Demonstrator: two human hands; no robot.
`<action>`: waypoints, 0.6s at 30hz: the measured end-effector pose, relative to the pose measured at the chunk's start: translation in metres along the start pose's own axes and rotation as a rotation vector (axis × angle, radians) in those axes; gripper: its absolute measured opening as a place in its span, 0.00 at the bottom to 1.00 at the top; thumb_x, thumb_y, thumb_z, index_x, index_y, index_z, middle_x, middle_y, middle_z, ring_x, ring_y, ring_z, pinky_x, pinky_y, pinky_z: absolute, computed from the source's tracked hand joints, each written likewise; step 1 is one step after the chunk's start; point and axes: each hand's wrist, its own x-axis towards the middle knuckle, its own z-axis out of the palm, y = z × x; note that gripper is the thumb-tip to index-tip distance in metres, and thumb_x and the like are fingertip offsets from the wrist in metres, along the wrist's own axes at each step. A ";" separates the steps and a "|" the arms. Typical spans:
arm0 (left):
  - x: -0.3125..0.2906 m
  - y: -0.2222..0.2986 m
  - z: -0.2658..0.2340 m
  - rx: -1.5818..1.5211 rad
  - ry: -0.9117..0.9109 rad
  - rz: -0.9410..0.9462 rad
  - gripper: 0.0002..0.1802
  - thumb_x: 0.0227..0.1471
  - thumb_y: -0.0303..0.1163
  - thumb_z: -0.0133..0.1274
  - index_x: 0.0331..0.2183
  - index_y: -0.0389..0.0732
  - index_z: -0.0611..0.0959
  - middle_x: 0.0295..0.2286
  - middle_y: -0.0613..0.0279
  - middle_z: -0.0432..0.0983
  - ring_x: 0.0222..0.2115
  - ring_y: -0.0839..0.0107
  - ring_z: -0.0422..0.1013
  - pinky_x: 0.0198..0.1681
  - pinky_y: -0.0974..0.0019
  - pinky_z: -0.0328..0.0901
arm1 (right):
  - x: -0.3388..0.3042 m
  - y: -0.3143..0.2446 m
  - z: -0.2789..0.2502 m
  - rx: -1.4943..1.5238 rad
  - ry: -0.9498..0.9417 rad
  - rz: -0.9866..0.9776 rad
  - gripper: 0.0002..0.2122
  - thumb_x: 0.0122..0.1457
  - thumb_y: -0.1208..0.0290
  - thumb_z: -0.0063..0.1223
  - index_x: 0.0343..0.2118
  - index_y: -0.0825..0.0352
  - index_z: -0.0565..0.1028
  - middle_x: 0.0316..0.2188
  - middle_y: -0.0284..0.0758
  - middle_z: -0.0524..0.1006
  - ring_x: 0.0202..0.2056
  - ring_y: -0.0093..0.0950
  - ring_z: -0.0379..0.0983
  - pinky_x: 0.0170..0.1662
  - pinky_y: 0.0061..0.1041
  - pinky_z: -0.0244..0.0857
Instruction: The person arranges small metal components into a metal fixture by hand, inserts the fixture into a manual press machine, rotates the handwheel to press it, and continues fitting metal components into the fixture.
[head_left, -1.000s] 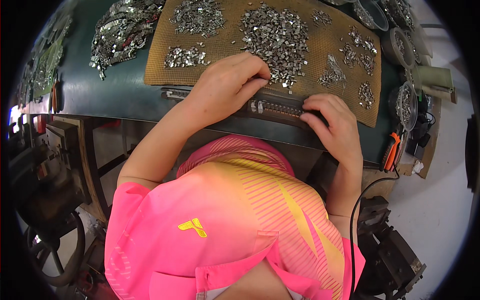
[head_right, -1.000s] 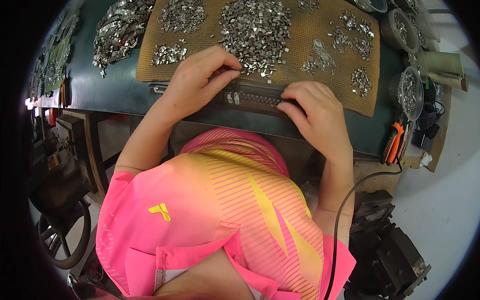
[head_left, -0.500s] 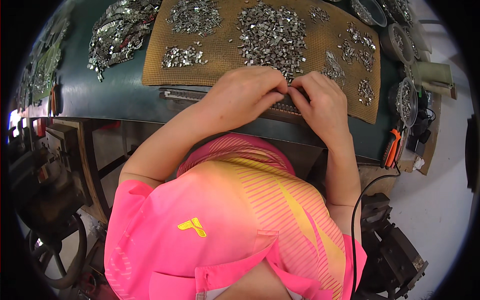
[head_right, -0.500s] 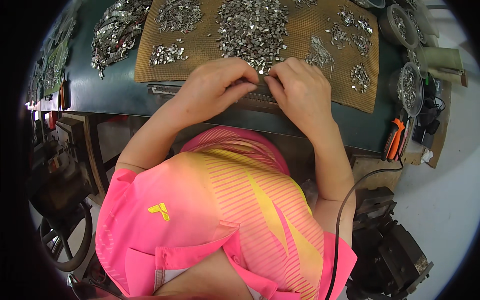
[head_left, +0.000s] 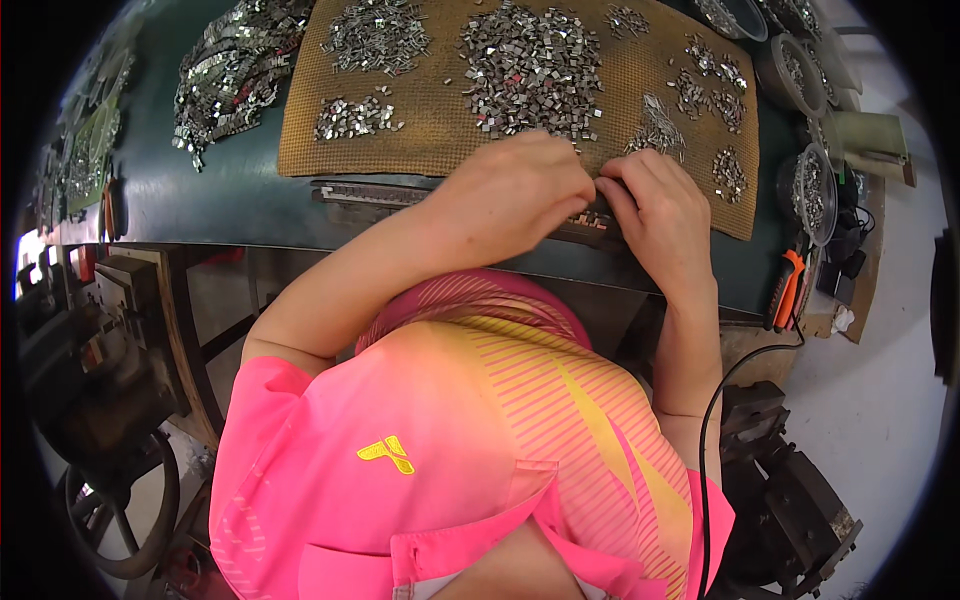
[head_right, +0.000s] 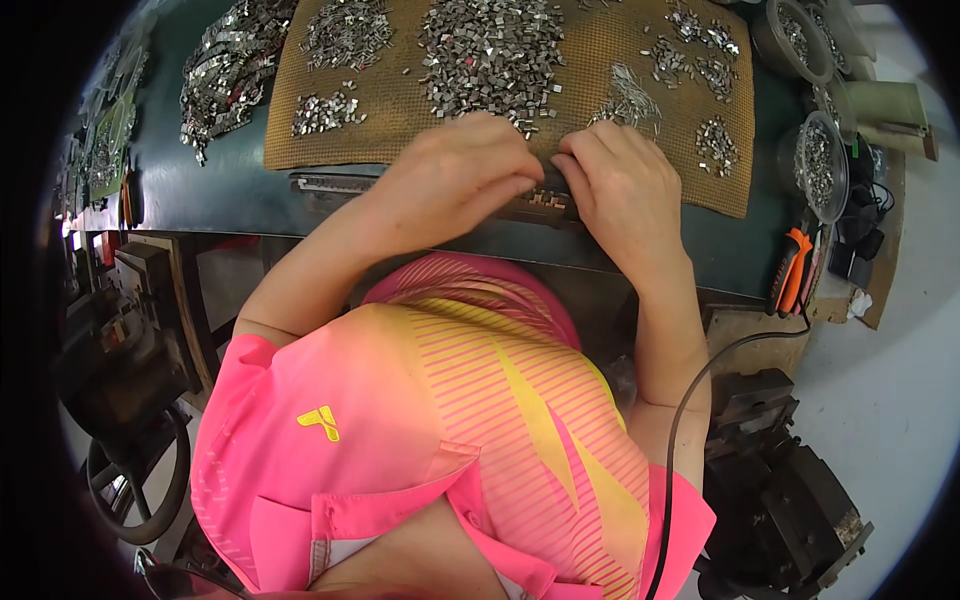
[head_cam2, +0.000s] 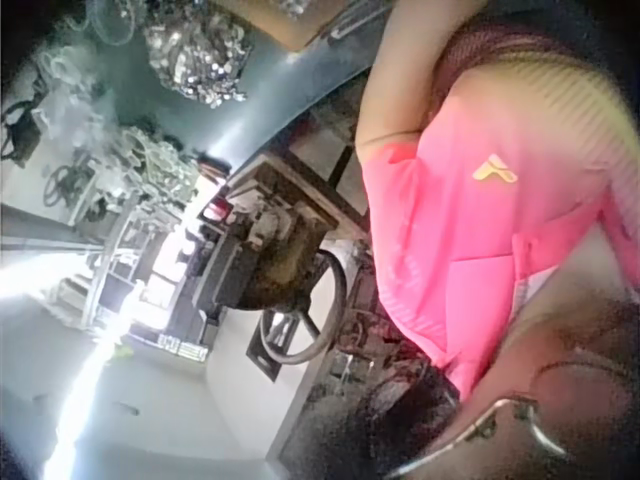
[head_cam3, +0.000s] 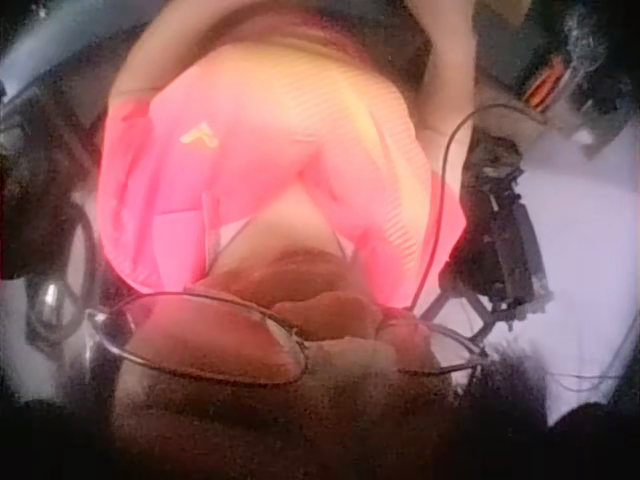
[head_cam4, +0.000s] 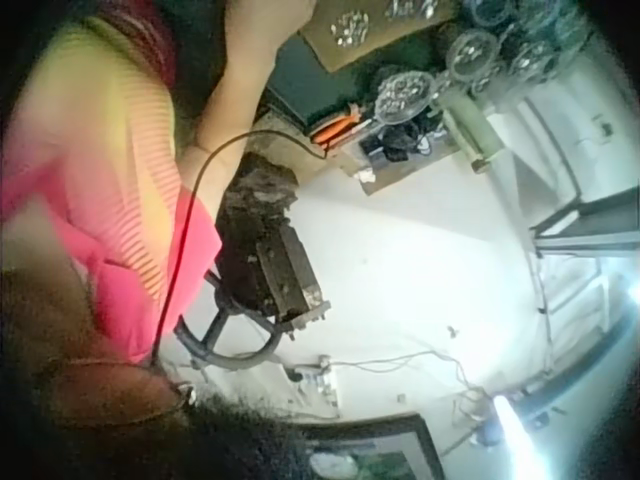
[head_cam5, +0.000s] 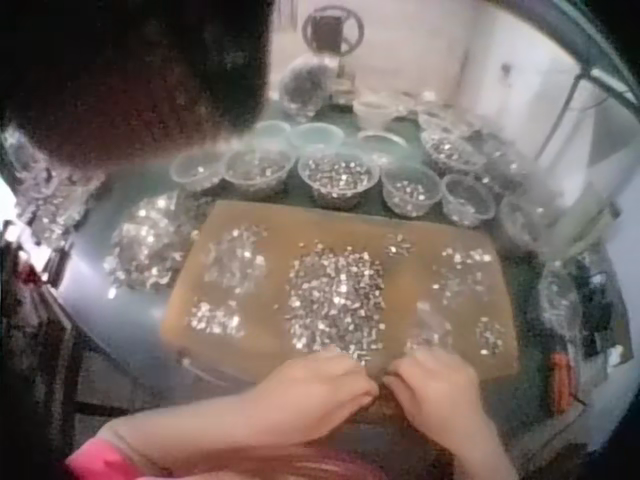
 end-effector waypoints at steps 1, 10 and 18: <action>0.001 -0.002 -0.005 -0.001 0.017 -0.012 0.06 0.53 0.27 0.63 0.35 0.40 0.85 0.33 0.58 0.78 0.38 0.55 0.75 0.41 0.55 0.70 | -0.001 0.001 0.000 0.009 0.006 0.001 0.05 0.56 0.72 0.65 0.32 0.63 0.78 0.28 0.32 0.76 0.33 0.35 0.76 0.37 0.34 0.70; 0.014 -0.013 -0.006 0.269 0.014 0.013 0.07 0.52 0.30 0.64 0.34 0.41 0.84 0.32 0.60 0.75 0.37 0.57 0.74 0.40 0.56 0.71 | -0.015 -0.005 -0.016 0.209 -0.018 -0.011 0.06 0.57 0.72 0.66 0.34 0.64 0.78 0.31 0.34 0.79 0.35 0.37 0.77 0.41 0.36 0.70; 0.016 -0.019 0.002 0.335 0.002 0.078 0.07 0.51 0.29 0.63 0.32 0.42 0.81 0.31 0.61 0.73 0.37 0.59 0.73 0.38 0.57 0.71 | -0.017 -0.016 -0.013 0.181 -0.068 -0.041 0.08 0.55 0.72 0.66 0.35 0.65 0.78 0.35 0.33 0.81 0.39 0.37 0.78 0.44 0.36 0.69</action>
